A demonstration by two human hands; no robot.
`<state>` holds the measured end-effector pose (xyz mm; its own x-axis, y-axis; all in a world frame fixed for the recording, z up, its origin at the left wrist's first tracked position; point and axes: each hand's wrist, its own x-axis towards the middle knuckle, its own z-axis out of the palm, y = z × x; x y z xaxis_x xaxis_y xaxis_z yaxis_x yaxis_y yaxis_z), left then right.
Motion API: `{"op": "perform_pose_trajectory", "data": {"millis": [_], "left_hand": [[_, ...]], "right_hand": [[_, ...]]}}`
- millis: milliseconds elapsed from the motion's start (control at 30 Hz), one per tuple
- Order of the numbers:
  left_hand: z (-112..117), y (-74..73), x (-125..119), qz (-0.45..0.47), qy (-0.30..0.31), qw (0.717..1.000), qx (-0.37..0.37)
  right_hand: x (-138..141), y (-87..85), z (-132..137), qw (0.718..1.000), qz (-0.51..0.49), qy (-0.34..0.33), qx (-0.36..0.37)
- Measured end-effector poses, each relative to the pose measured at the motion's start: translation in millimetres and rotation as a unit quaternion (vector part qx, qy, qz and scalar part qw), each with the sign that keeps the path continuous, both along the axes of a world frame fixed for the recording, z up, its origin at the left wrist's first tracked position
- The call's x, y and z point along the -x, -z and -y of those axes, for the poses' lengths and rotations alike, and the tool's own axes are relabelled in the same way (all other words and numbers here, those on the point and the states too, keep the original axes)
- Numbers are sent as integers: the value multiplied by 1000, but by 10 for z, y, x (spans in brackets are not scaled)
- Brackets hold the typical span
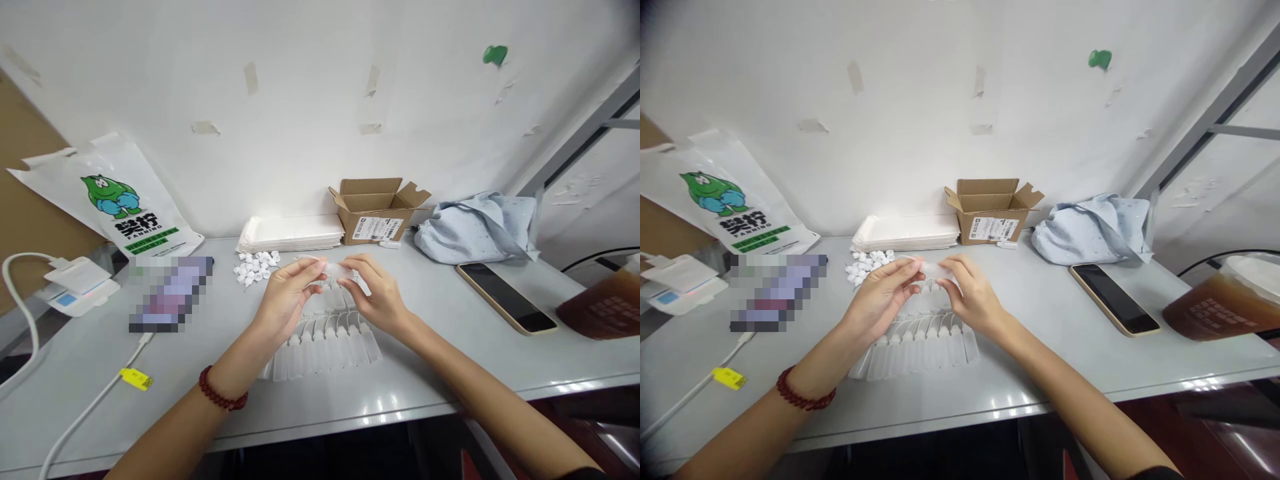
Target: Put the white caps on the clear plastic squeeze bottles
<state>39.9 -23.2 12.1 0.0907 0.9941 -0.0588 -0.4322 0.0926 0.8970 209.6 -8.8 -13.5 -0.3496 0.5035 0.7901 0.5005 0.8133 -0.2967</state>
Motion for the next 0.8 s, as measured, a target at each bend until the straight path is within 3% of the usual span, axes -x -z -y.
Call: {"op": "perform_pose_trajectory", "data": {"millis": [467, 633, 800], "left_hand": [[22, 46, -47, -99, -27, 994, -35], [30, 53, -56, -177, -34, 982, -64], [57, 46, -82, -266, -45, 954, -130]], "right_hand": [[28, 12, 49, 1000, -4, -4, 17], [36, 69, 49, 999, 36, -4, 7], [37, 40, 65, 996, 22, -29, 82]]}}
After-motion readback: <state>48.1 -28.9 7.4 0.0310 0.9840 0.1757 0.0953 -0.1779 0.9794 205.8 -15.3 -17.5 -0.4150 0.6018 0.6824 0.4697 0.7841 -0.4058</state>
